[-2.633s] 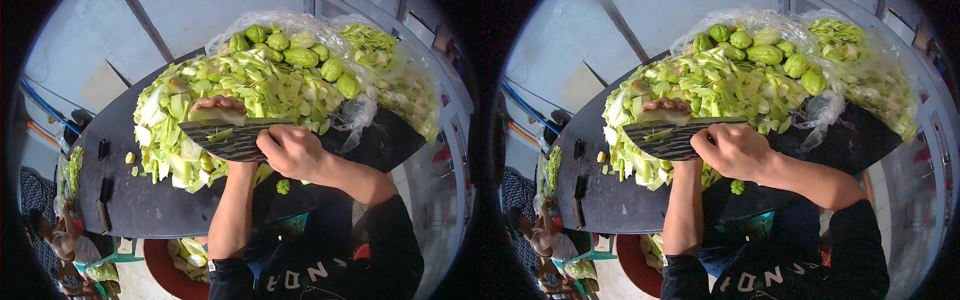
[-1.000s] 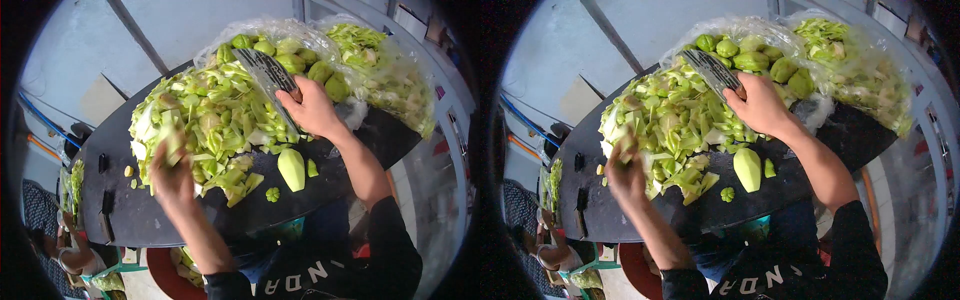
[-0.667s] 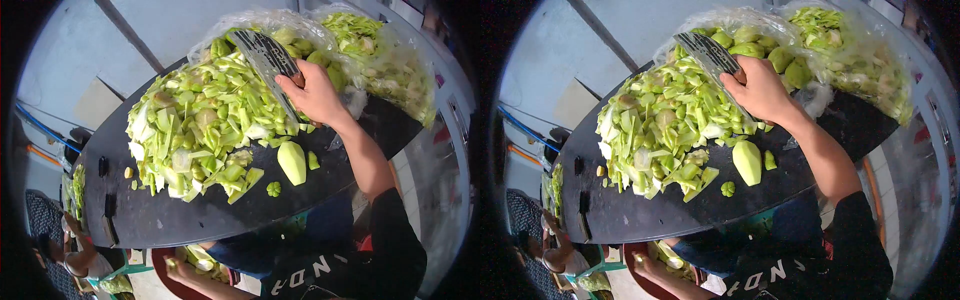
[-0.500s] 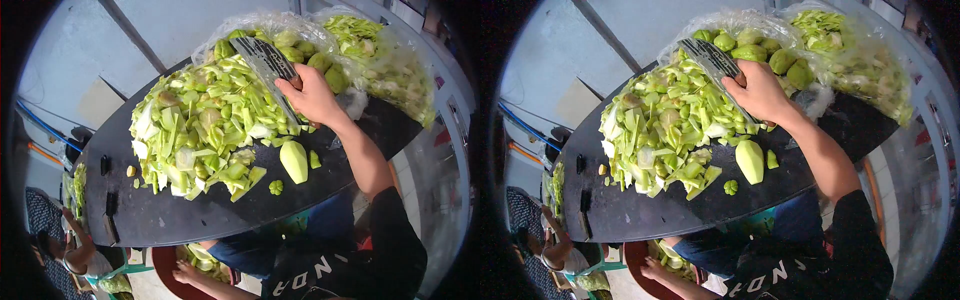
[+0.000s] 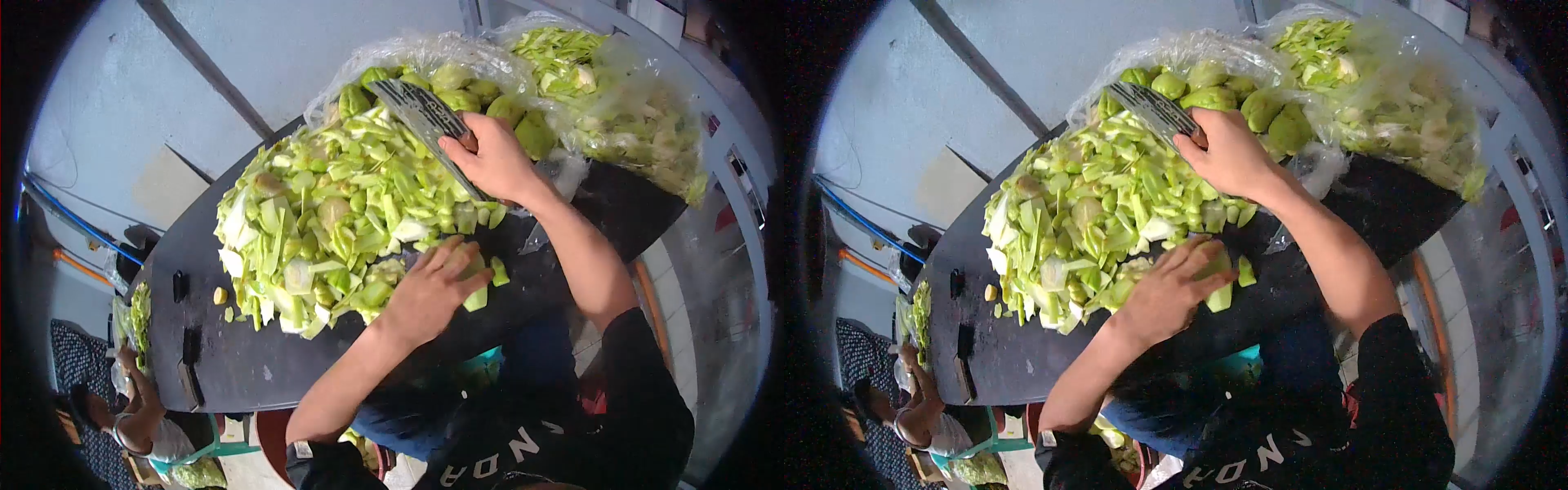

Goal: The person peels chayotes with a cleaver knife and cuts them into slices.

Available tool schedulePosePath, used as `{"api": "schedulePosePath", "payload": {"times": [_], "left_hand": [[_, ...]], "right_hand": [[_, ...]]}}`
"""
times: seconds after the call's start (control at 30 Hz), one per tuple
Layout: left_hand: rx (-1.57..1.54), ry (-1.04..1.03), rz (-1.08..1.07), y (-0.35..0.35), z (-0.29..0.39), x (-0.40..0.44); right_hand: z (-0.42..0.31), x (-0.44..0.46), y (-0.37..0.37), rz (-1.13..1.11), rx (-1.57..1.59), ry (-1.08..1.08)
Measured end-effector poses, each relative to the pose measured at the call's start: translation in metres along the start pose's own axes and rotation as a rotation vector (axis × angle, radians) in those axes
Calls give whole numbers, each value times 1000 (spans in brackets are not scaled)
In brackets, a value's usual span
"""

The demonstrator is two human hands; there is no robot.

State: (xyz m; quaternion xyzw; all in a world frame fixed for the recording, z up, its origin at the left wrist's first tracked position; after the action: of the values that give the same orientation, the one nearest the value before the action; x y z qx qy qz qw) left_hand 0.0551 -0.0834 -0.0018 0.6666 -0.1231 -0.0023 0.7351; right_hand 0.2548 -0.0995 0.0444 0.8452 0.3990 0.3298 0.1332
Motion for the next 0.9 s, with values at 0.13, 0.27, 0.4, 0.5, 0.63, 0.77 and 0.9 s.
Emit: {"api": "schedulePosePath", "payload": {"times": [0.13,0.27,0.4,0.5,0.63,0.77,0.9], "left_hand": [[-49,-86,-171,-9,-15,23],[22,-59,-178,-11,-23,24],[17,131,-252,-1,-18,26],[-14,225,-272,0,-20,23],[-70,277,-239,-1,-23,19],[-241,254,-72,0,-42,10],[-1243,315,325,-7,-80,-4]], "right_hand": [[9,4,0,74,105,28],[9,3,2,60,115,1],[0,1,2,45,87,10],[5,3,1,46,48,-11],[7,4,2,74,114,-5],[7,4,5,64,97,-80],[15,6,1,34,243,-18]]}}
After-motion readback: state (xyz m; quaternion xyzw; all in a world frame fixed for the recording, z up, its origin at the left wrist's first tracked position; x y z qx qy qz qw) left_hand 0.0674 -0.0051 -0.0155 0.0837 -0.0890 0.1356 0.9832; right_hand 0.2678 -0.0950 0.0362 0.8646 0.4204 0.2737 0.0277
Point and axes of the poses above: each hand's wrist, its own x-axis towards the middle knuckle, its own y-axis out of the back of the hand, z = x × y, the point moved 2 cm from there along x, towards the middle knuckle, and after that the axes turned 3 degrees about -y, right-handed, at the moved point
